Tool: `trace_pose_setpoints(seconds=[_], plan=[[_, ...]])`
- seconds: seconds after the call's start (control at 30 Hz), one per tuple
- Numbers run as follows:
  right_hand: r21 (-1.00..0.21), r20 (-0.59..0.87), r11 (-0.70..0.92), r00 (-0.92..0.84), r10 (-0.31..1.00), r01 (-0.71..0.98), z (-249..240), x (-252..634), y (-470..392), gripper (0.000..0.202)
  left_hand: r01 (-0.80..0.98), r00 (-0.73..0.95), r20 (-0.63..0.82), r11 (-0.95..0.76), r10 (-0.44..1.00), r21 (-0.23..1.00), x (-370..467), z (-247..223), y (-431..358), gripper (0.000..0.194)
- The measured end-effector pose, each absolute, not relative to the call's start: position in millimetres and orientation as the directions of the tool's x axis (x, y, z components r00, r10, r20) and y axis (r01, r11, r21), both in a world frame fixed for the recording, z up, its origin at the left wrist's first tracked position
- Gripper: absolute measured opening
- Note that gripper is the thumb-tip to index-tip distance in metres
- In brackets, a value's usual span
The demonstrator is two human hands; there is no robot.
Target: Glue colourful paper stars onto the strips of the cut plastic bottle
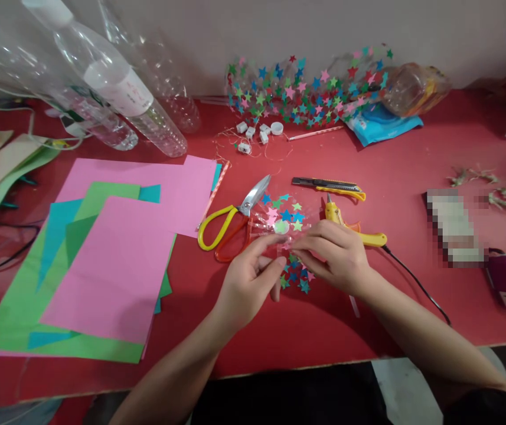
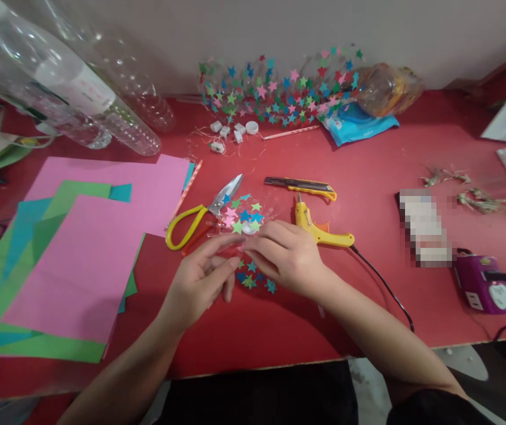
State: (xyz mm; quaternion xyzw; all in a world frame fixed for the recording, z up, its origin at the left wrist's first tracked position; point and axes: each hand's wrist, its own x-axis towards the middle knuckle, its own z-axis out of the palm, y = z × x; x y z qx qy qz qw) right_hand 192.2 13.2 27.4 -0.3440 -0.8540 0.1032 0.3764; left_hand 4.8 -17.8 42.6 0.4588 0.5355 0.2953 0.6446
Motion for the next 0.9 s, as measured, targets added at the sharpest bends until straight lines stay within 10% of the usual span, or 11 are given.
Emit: trace_pose_setpoints(seconds=[0.33, 0.9], plan=[[-0.739, 0.325, 0.425, -0.275, 0.905, 0.524, 37, 183, 9, 0.008, 0.033, 0.265, -0.493, 0.503, 0.829, 0.864, 7, 45, -13, 0.028], [-0.792, 0.201, 0.28, -0.202, 0.959, 0.542, 36, 178, 8, 0.01, 0.018, 0.224, -0.526, 0.536, 0.821, 0.844, 11, 44, -11, 0.022]])
